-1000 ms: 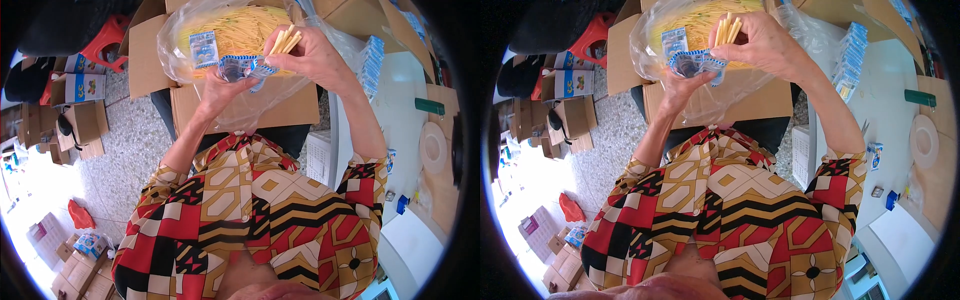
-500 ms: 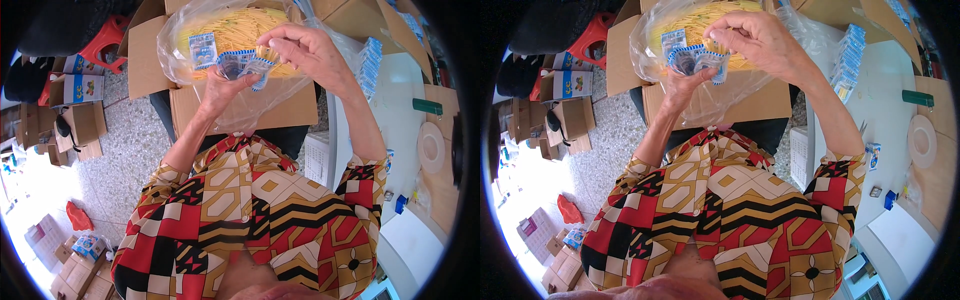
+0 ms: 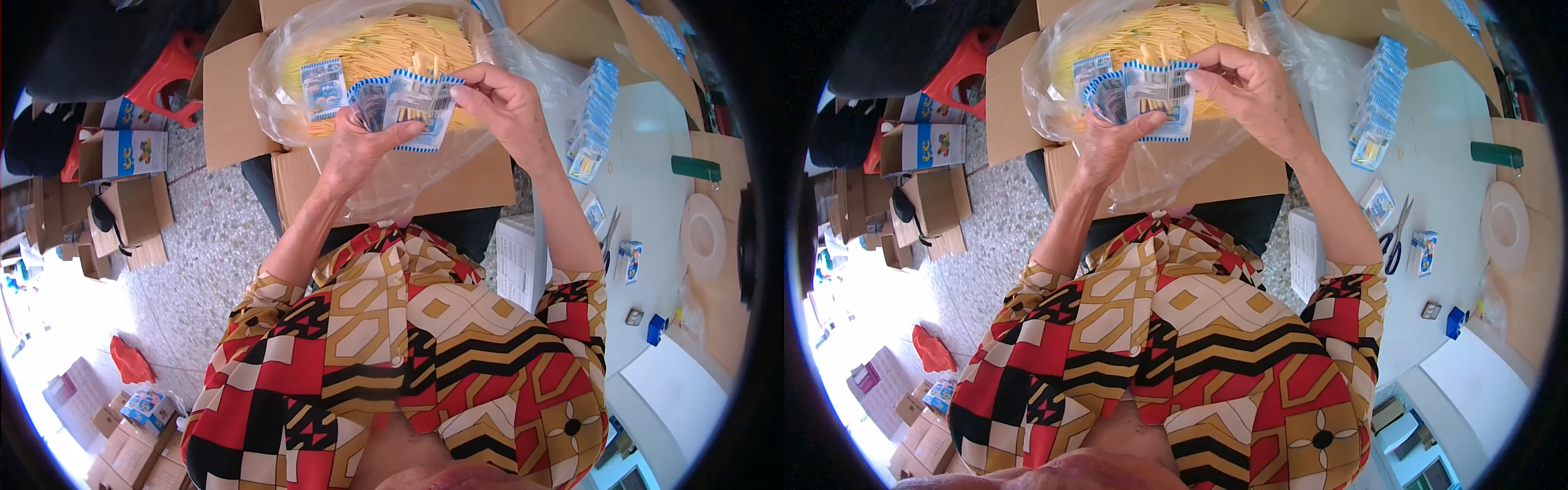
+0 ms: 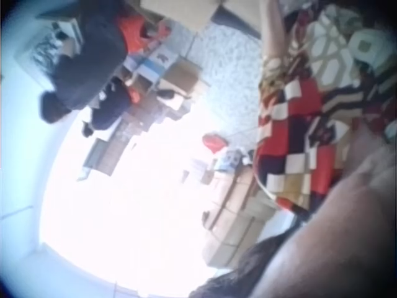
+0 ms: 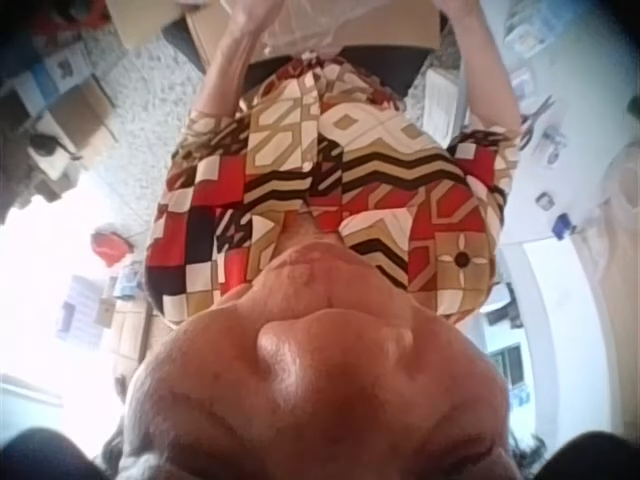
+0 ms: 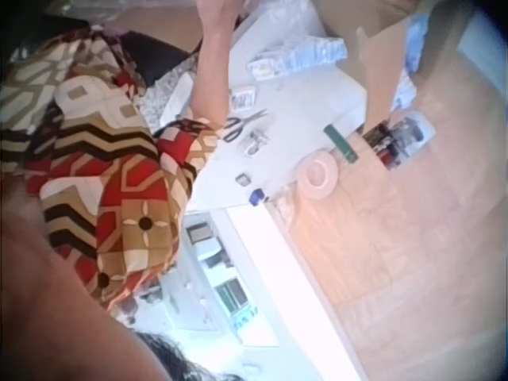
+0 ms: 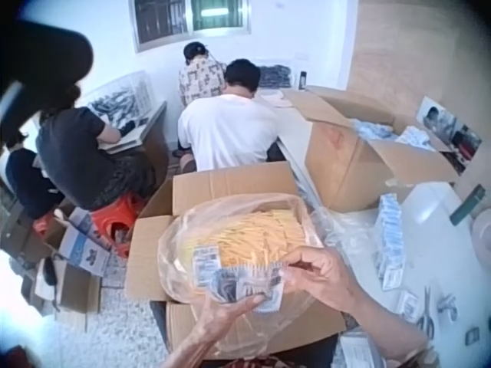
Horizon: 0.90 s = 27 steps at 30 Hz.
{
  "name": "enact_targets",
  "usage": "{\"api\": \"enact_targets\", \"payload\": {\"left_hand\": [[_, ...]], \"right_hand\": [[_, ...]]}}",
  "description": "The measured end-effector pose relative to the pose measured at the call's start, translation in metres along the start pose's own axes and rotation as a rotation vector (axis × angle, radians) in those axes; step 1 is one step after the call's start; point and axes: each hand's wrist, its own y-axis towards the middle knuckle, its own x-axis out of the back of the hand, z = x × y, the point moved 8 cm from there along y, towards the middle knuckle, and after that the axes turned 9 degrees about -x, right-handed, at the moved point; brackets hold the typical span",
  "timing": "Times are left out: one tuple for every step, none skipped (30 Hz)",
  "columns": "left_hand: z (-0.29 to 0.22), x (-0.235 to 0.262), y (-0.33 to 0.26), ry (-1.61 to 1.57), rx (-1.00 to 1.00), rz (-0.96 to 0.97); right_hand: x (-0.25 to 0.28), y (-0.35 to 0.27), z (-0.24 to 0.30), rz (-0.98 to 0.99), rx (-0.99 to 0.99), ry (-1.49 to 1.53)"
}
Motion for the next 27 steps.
{"api": "enact_targets", "payload": {"left_hand": [[0.002,-0.002,-0.001,-0.002,0.005,0.009],[0.003,-0.001,-0.001,0.008,0.001,-0.001],[0.004,0.0,-0.001,0.018,-0.003,-0.01],[0.003,0.0,-0.001,0.014,0.001,0.003],[0.007,-0.001,-0.002,-0.029,0.062,0.024],[0.012,-0.004,-0.003,-0.07,0.123,0.047],[0.014,-0.004,-0.003,-0.048,0.127,0.013],[0.015,-0.008,-0.004,-0.056,0.138,0.044],[0.016,-0.009,-0.002,-0.055,0.133,0.041],[0.016,-0.009,-0.001,-0.055,0.127,0.038],[0.012,-0.011,-0.003,-0.046,0.137,0.046],[0.015,-0.014,-0.004,-0.053,0.149,0.071],[0.019,-0.013,-0.005,-0.05,0.158,0.043],[0.022,-0.014,-0.003,-0.046,0.165,0.023],[0.022,-0.016,-0.004,-0.029,0.168,0.037],[0.022,-0.019,-0.004,-0.031,0.171,0.056],[0.023,-0.021,-0.004,-0.038,0.175,0.067],[0.023,-0.022,-0.004,-0.044,0.178,0.076],[0.023,-0.024,-0.004,-0.043,0.184,0.092],[0.02,-0.024,-0.004,-0.027,0.178,0.084],[0.02,-0.026,-0.004,-0.017,0.176,0.079],[0.021,-0.03,-0.005,-0.018,0.183,0.095],[0.022,-0.03,-0.005,-0.014,0.2,0.082],[0.022,-0.029,-0.006,-0.013,0.215,0.065],[0.021,-0.03,-0.006,-0.008,0.215,0.069],[0.021,-0.031,-0.007,-0.002,0.217,0.075],[0.022,-0.032,-0.007,0.004,0.219,0.081]], "right_hand": [[0.005,-0.003,-0.002,-0.038,-0.007,0.034],[0.009,-0.008,-0.004,-0.049,-0.01,0.034],[0.022,-0.015,-0.003,-0.148,0.029,0.095],[0.035,-0.024,-0.002,-0.249,0.07,0.154],[0.047,-0.035,0.003,-0.298,0.132,0.203],[0.054,-0.041,-0.003,-0.323,0.124,0.194],[0.06,-0.044,-0.018,-0.337,0.081,0.195],[0.066,-0.051,-0.029,-0.36,0.041,0.199],[0.075,-0.061,-0.034,-0.394,0.026,0.218],[0.086,-0.072,-0.041,-0.426,0.02,0.204],[0.103,-0.084,-0.048,-0.514,0.032,0.098],[0.116,-0.097,-0.054,-0.608,0.037,-0.01],[0.12,-0.104,-0.064,-0.6,-0.002,0.006],[0.131,-0.116,-0.075,-0.633,-0.009,-0.001],[0.147,-0.128,-0.09,-0.708,-0.036,0.007],[0.162,-0.141,-0.103,-0.783,-0.062,0.015],[0.17,-0.15,-0.109,-0.801,-0.065,0.015],[0.176,-0.159,-0.116,-0.814,-0.095,0.067],[0.182,-0.166,-0.126,-0.826,-0.124,0.12],[0.19,-0.173,-0.136,-0.839,-0.124,0.126],[0.198,-0.181,-0.149,-0.852,-0.147,0.119],[0.206,-0.188,-0.162,-0.864,-0.17,0.113],[0.211,-0.19,-0.171,-0.872,-0.17,0.121],[0.214,-0.187,-0.176,-0.846,-0.164,0.082],[0.218,-0.184,-0.181,-0.819,-0.158,0.043],[0.223,-0.184,-0.187,-0.825,-0.158,0.044],[0.227,-0.183,-0.192,-0.799,-0.193,-0.06]]}}
